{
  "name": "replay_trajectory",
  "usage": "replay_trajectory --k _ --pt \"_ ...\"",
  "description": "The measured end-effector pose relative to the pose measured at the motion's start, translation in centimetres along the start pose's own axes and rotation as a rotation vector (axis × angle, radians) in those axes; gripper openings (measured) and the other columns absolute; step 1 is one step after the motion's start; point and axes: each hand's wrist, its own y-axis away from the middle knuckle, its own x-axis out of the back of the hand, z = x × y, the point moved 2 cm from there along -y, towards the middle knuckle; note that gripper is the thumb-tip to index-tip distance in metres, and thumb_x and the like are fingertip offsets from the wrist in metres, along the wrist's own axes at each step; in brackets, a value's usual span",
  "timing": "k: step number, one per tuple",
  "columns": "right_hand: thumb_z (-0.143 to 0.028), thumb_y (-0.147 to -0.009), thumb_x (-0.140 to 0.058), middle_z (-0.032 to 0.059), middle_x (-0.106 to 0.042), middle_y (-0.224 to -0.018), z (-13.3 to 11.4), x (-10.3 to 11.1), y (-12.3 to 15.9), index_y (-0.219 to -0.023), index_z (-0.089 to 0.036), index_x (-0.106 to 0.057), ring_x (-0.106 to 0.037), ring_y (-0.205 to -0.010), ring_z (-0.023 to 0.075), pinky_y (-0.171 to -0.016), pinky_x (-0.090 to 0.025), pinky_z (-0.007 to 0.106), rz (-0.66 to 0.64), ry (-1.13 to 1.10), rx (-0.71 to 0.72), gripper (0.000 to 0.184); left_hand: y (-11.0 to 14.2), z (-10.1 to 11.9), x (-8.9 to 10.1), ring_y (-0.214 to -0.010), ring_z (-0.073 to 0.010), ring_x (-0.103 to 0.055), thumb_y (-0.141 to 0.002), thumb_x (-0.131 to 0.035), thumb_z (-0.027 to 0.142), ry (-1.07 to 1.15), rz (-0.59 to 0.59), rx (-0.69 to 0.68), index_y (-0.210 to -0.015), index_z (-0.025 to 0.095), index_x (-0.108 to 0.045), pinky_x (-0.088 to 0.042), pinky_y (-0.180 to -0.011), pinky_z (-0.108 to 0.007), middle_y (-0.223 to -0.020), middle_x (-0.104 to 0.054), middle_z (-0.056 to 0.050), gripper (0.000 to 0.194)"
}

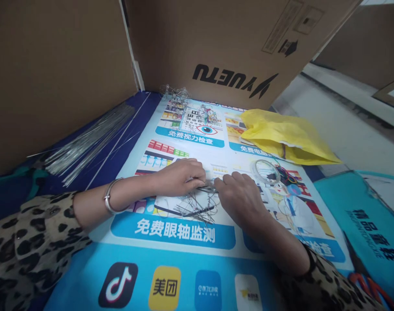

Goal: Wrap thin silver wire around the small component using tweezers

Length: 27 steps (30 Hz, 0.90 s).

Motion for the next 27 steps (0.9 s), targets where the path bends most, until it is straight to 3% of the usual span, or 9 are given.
replay_trajectory --k 16,20,27 --pt "-0.009 -0.079 -0.048 0.0049 -0.054 -0.064 0.1 -0.2 0.1 -0.068 -0.019 -0.056 -0.039 -0.067 0.0190 -0.061 -0.017 0.033 0.054 0.006 0.003 0.017 0.1 -0.3 -0.2 -0.074 -0.0130 -0.050 -0.086 -0.044 0.018 -0.012 0.032 0.010 -0.074 0.014 -0.058 -0.036 -0.070 -0.024 -0.074 -0.059 -0.002 0.019" --pt "-0.011 -0.079 -0.049 0.0048 -0.056 -0.066 0.7 0.0 0.0 -0.072 -0.019 -0.059 -0.040 -0.068 0.0186 -0.062 -0.019 0.032 0.013 -0.027 0.002 0.014 0.2 -0.3 -0.3 -0.070 -0.0130 -0.049 -0.086 -0.044 0.021 -0.060 0.042 0.068 -0.074 0.014 -0.058 -0.036 -0.066 -0.024 -0.071 -0.058 -0.002 0.020" --pt "-0.019 -0.080 -0.051 0.0031 -0.062 -0.074 3.1 0.4 0.8 -0.089 -0.020 -0.066 -0.048 -0.073 0.0167 -0.065 -0.028 0.028 -0.058 -0.325 -0.144 0.017 0.7 -0.4 -0.2 -0.070 -0.0119 -0.050 -0.083 -0.045 0.019 -0.038 0.123 0.162 -0.072 0.015 -0.056 -0.035 -0.064 -0.023 -0.070 -0.057 0.000 0.016"
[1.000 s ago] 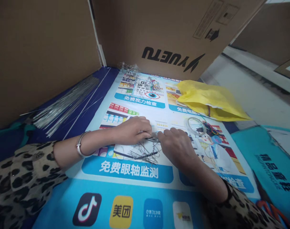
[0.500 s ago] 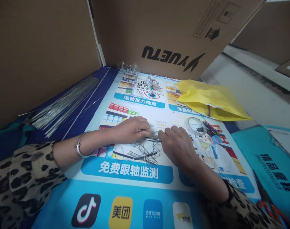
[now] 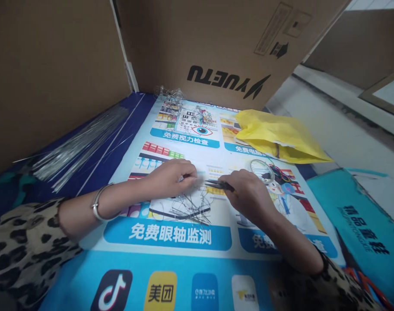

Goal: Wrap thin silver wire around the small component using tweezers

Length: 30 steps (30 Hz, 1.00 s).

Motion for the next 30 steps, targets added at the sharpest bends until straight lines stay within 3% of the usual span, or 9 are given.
replay_trajectory --k 4,9,20,26,30 --pt "-0.017 -0.079 -0.051 0.0036 -0.063 -0.077 0.7 -0.6 0.9 -0.090 -0.020 -0.066 -0.051 -0.076 0.0165 -0.068 -0.032 0.027 0.017 -0.126 -0.042 0.019 0.2 0.1 0.0 -0.065 -0.0103 -0.049 -0.080 -0.046 0.018 0.055 0.017 0.105 -0.071 0.015 -0.056 -0.034 -0.061 -0.022 -0.069 -0.056 0.001 0.013" --pt "-0.015 -0.076 -0.053 0.0052 -0.062 -0.076 0.6 -1.0 1.7 -0.087 -0.017 -0.067 -0.049 -0.076 0.0175 -0.069 -0.031 0.028 0.017 -0.027 -0.020 0.018 0.3 0.2 -0.1 -0.063 -0.0097 -0.048 -0.078 -0.046 0.017 0.081 0.010 0.152 -0.070 0.016 -0.054 -0.034 -0.059 -0.022 -0.067 -0.055 0.002 0.011" --pt "-0.015 -0.080 -0.050 0.0050 -0.059 -0.074 -0.7 -0.5 0.3 -0.082 -0.018 -0.065 -0.042 -0.075 0.0173 -0.065 -0.022 0.030 0.033 0.219 0.024 0.015 0.4 0.8 -0.3 -0.063 -0.0101 -0.047 -0.077 -0.045 0.016 0.078 0.012 0.104 -0.069 0.016 -0.053 -0.035 -0.059 -0.022 -0.066 -0.054 0.001 0.012" --pt "-0.015 -0.081 -0.048 0.0038 -0.059 -0.068 -1.0 -1.0 0.0 -0.079 -0.019 -0.065 -0.041 -0.068 0.0162 -0.061 -0.020 0.030 0.059 0.252 0.047 0.017 0.4 1.0 -0.4 -0.062 -0.0097 -0.047 -0.078 -0.046 0.018 0.078 -0.001 0.097 -0.069 0.016 -0.053 -0.035 -0.058 -0.022 -0.066 -0.054 0.001 0.012" --pt "-0.016 -0.080 -0.049 0.0027 -0.059 -0.069 -0.9 -1.3 0.2 -0.082 -0.020 -0.065 -0.043 -0.069 0.0163 -0.062 -0.020 0.030 0.047 0.230 0.039 0.016 0.4 0.9 0.0 -0.066 -0.0101 -0.049 -0.083 -0.039 0.022 0.172 -0.071 0.089 -0.072 0.015 -0.055 -0.037 -0.062 -0.022 -0.070 -0.056 0.000 0.020"
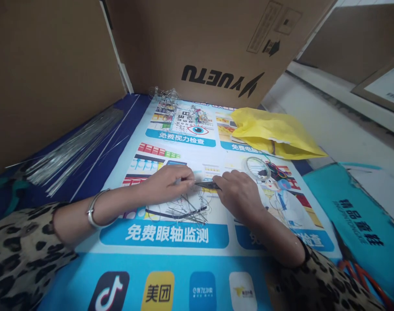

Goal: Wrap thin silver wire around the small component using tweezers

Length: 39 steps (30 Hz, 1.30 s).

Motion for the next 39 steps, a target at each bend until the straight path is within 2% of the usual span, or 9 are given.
replay_trajectory --k 5,11,14,17,21,27,33,39 --pt "-0.016 -0.078 -0.050 0.0022 -0.058 -0.067 0.0 -0.5 0.2 -0.080 -0.020 -0.065 -0.043 -0.068 0.0155 -0.062 -0.020 0.029 0.010 -0.030 -0.001 0.015 -0.1 -0.7 0.5 -0.074 -0.0111 -0.052 -0.086 -0.036 0.025 0.111 -0.054 0.013 -0.083 0.015 -0.057 -0.039 -0.067 -0.023 -0.081 -0.059 -0.002 0.024" --pt "-0.015 -0.080 -0.049 0.0031 -0.058 -0.066 -0.3 -0.3 0.1 -0.077 -0.019 -0.064 -0.041 -0.067 0.0161 -0.061 -0.019 0.030 0.049 0.006 0.019 0.016 -0.8 -0.3 0.4 -0.064 -0.0101 -0.049 -0.084 -0.046 0.037 0.039 -0.066 0.053 -0.077 0.015 -0.058 -0.036 -0.059 -0.021 -0.069 -0.057 0.001 0.026" --pt "-0.015 -0.081 -0.048 0.0035 -0.057 -0.066 -0.4 -0.3 0.0 -0.076 -0.019 -0.064 -0.040 -0.067 0.0162 -0.060 -0.019 0.030 0.059 0.012 0.024 0.016 -1.2 0.0 0.3 -0.063 -0.0104 -0.050 -0.078 -0.054 0.033 -0.077 -0.087 0.039 -0.074 0.015 -0.060 -0.034 -0.058 -0.021 -0.067 -0.059 0.001 0.019" --pt "-0.014 -0.080 -0.048 0.0039 -0.058 -0.066 -0.5 -0.3 0.0 -0.075 -0.019 -0.063 -0.040 -0.068 0.0163 -0.061 -0.019 0.030 0.054 0.010 0.024 0.017 -1.4 0.0 0.1 -0.061 -0.0102 -0.050 -0.076 -0.053 0.025 -0.138 -0.101 0.025 -0.074 0.017 -0.061 -0.033 -0.057 -0.021 -0.067 -0.060 0.001 0.013" --pt "-0.015 -0.079 -0.050 0.0038 -0.058 -0.068 -0.4 0.1 0.0 -0.076 -0.019 -0.062 -0.041 -0.070 0.0170 -0.062 -0.019 0.031 0.009 0.002 0.021 0.014 -1.3 0.2 0.1 -0.060 -0.0103 -0.049 -0.075 -0.049 0.019 -0.249 -0.070 0.012 -0.070 0.016 -0.060 -0.031 -0.055 -0.021 -0.067 -0.060 0.001 0.012" --pt "-0.019 -0.081 -0.049 0.0044 -0.059 -0.073 -0.4 2.1 0.4 -0.079 -0.020 -0.062 -0.043 -0.072 0.0183 -0.062 -0.019 0.031 -0.103 -0.007 -0.017 0.014 -1.1 0.5 0.0 -0.062 -0.0117 -0.050 -0.076 -0.046 0.019 -0.374 -0.030 -0.025 -0.069 0.016 -0.056 -0.030 -0.055 -0.023 -0.069 -0.060 -0.001 0.013" --pt "-0.012 -0.078 -0.049 0.0053 -0.059 -0.070 -1.9 3.4 0.4 -0.070 -0.019 -0.061 -0.044 -0.068 0.0179 -0.060 -0.018 0.031 -0.184 -0.006 -0.013 0.016 -1.0 0.5 0.0 -0.060 -0.0120 -0.049 -0.075 -0.046 0.020 -0.416 -0.025 -0.012 -0.068 0.017 -0.055 -0.027 -0.052 -0.024 -0.067 -0.060 -0.001 0.012" --pt "-0.008 -0.077 -0.046 0.0089 -0.061 -0.069 -3.0 3.9 -0.5 -0.070 -0.017 -0.064 -0.048 -0.069 0.0201 -0.060 -0.018 0.033 -0.224 0.069 -0.019 0.021 -0.9 0.4 -0.1 -0.060 -0.0130 -0.050 -0.076 -0.046 0.021 -0.449 -0.036 -0.013 -0.068 0.017 -0.055 -0.026 -0.052 -0.025 -0.067 -0.060 -0.001 0.012"
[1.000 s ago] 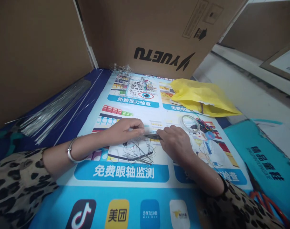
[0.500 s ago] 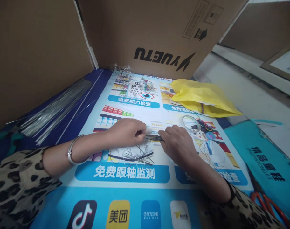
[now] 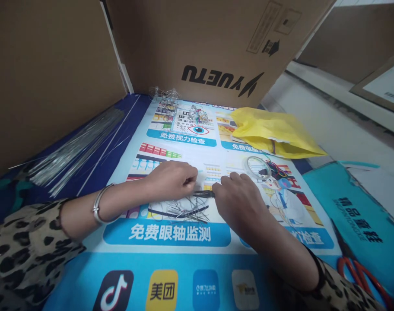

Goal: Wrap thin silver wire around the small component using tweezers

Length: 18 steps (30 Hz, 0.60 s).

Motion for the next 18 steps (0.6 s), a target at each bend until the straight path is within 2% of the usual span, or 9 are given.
replay_trajectory --k 9,18 --pt "-0.007 -0.079 -0.045 0.0095 -0.063 -0.068 -0.24 0.14 -0.11 -0.071 -0.017 -0.065 -0.051 -0.065 0.0197 -0.056 -0.019 0.033 -0.077 0.006 -0.016 0.024 0.13 -0.03 0.09 -0.064 -0.0137 -0.051 -0.079 -0.044 0.021 -0.029 -0.062 -0.053 -0.069 0.017 -0.055 -0.030 -0.056 -0.025 -0.069 -0.058 -0.002 0.015" --pt "-0.009 -0.080 -0.046 0.0092 -0.062 -0.067 0.44 -0.12 0.05 -0.070 -0.016 -0.064 -0.052 -0.065 0.0183 -0.055 -0.017 0.032 -0.070 0.011 0.001 0.021 0.25 0.00 0.36 -0.067 -0.0141 -0.052 -0.081 -0.043 0.021 -0.086 -0.096 -0.134 -0.072 0.017 -0.057 -0.030 -0.057 -0.025 -0.070 -0.059 -0.002 0.017"
